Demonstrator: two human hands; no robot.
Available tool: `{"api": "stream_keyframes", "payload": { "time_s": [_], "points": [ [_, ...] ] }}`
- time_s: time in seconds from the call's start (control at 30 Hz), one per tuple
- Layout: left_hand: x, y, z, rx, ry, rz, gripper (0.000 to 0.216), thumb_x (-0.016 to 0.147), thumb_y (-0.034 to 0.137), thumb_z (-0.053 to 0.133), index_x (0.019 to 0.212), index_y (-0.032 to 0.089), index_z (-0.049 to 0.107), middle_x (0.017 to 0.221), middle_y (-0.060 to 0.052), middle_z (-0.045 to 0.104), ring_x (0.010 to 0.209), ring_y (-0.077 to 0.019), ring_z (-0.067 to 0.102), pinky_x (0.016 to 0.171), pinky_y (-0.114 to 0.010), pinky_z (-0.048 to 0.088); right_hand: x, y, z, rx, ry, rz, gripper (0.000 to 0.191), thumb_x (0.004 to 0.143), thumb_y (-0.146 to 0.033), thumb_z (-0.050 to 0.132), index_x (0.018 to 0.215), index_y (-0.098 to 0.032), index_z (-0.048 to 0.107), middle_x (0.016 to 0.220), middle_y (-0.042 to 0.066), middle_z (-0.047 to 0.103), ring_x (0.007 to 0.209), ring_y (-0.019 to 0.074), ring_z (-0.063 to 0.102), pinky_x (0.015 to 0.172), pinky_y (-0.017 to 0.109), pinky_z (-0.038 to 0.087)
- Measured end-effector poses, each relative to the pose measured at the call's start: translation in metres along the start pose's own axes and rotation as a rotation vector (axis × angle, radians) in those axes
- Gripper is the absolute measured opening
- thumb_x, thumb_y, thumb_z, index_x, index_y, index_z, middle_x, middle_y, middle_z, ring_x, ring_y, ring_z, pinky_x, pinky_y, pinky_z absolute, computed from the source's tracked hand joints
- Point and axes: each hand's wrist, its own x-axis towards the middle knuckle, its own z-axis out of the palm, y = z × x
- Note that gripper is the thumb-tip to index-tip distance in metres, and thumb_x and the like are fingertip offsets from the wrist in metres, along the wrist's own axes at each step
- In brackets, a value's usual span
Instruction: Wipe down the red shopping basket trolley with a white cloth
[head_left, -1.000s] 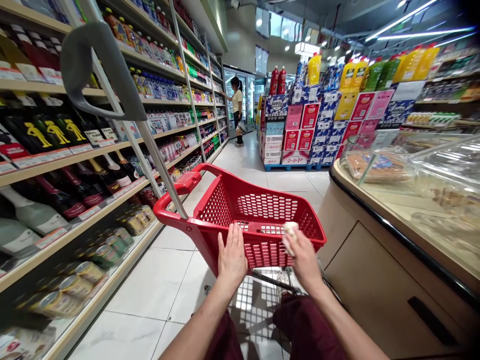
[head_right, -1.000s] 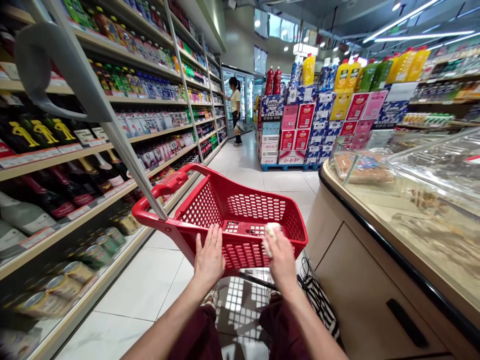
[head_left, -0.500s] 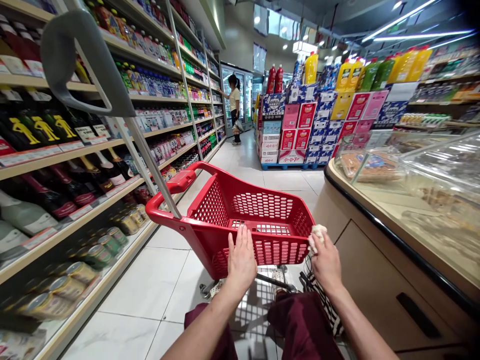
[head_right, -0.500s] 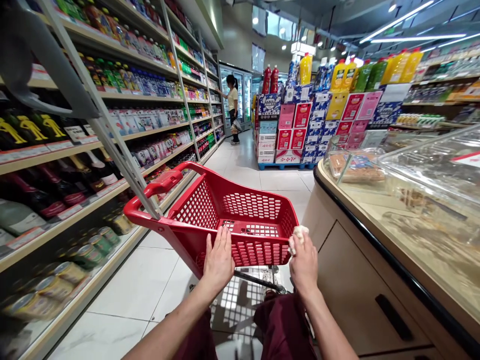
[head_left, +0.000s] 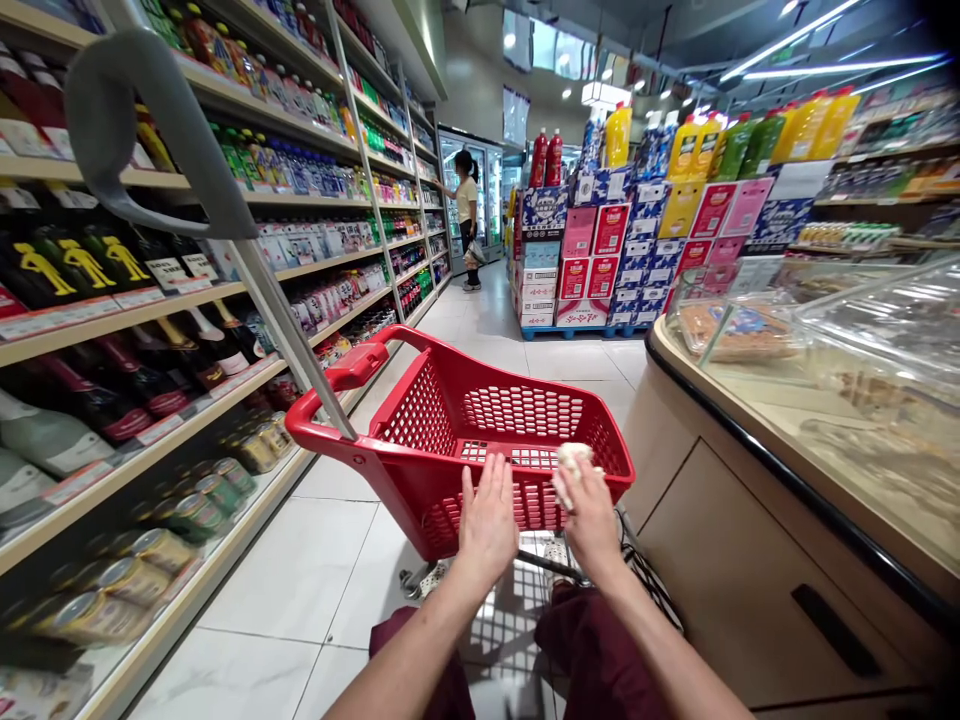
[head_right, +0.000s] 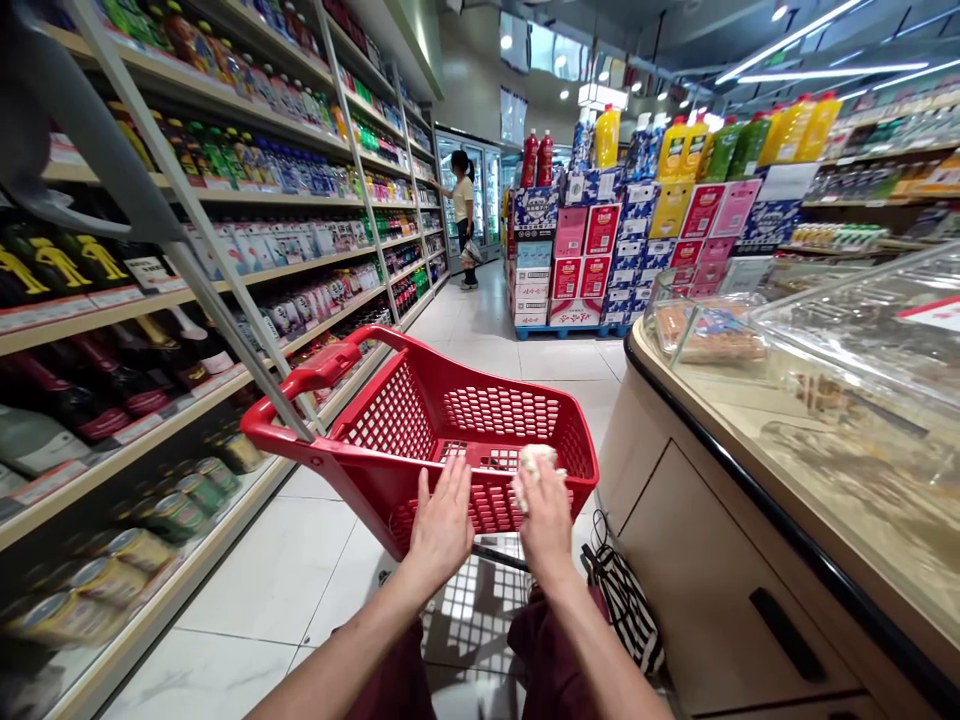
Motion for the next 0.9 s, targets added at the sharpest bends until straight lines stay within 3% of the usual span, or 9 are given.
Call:
{"api": "stream_keyframes", "payload": {
  "time_s": [0.1,0.2,0.27,0.5,0.67,0.77,0.9],
  "points": [
    [0.001,-0.032,-0.019,0.073,0.069,-0.113,0.058,0.071,0.017,0.040,0.129,0.009,0.037,0.138,-0.013,0.034,0.129,-0.0254,0.024,0.106,-0.053,0.006,0.003,-0.023,0.009,0.062,-0.052,-0.089,0.057,0.068,0.001,0.032,0.117,-0.019,0.052,0.135,0.008,0.038,0.125,0.0215,0.032,0.100,0.045,0.032],
    [0.000,-0.060,-0.036,0.116,0.089,-0.124,0.050,0.071,0.013,0.039,0.120,0.012,0.047,0.125,-0.013,0.051,0.120,-0.0248,0.039,0.106,-0.053,0.007,0.009,-0.027,0.016,0.098,-0.025,-0.055,0.056,0.068,0.001,0.032,0.117,-0.019,0.052,0.135,0.009,0.038,0.126,0.0219,0.031,0.101,0.047,0.030],
    [-0.003,-0.066,-0.041,0.121,0.091,-0.125,0.046,0.071,0.014,0.041,0.117,0.012,0.050,0.120,-0.012,0.054,0.116,-0.0244,0.042,0.106,-0.052,0.010,0.013,-0.024,0.022,0.114,-0.008,-0.029,0.055,0.069,0.000,0.032,0.115,-0.019,0.053,0.133,0.009,0.041,0.126,0.0225,0.032,0.100,0.048,0.031],
    [-0.021,-0.063,-0.040,0.095,0.114,-0.164,0.046,0.071,0.019,0.046,0.116,0.011,0.049,0.118,-0.014,0.053,0.114,-0.0256,0.042,0.106,-0.051,0.012,0.020,-0.025,0.035,0.129,-0.099,-0.077,0.054,0.070,0.000,0.033,0.116,-0.019,0.053,0.134,0.010,0.040,0.126,0.0221,0.032,0.102,0.047,0.028],
    [-0.022,-0.067,-0.037,0.073,0.096,-0.134,0.051,0.071,0.023,0.048,0.120,0.009,0.046,0.118,-0.014,0.052,0.116,-0.0260,0.039,0.107,-0.046,0.011,0.044,-0.024,0.041,0.156,-0.188,-0.004,0.058,0.064,0.002,0.034,0.114,-0.019,0.055,0.133,0.009,0.040,0.123,0.0241,0.035,0.099,0.047,0.032],
    [-0.012,-0.058,-0.033,0.057,0.062,-0.130,0.053,0.069,0.024,0.049,0.119,0.005,0.045,0.116,-0.016,0.053,0.115,-0.0264,0.040,0.107,-0.043,0.014,0.058,-0.045,0.051,0.210,-0.210,0.021,0.056,0.062,0.001,0.035,0.108,-0.018,0.060,0.127,0.010,0.046,0.117,0.0235,0.042,0.098,0.044,0.035],
    [-0.004,-0.036,-0.033,0.021,0.058,-0.086,0.060,0.068,0.024,0.050,0.123,0.000,0.041,0.125,-0.019,0.047,0.121,-0.0283,0.035,0.107,-0.042,0.015,0.064,-0.078,0.061,0.348,-0.263,-0.088,0.060,0.060,0.000,0.036,0.112,-0.022,0.058,0.129,0.005,0.046,0.117,0.0189,0.044,0.098,0.035,0.037]
  ]
}}
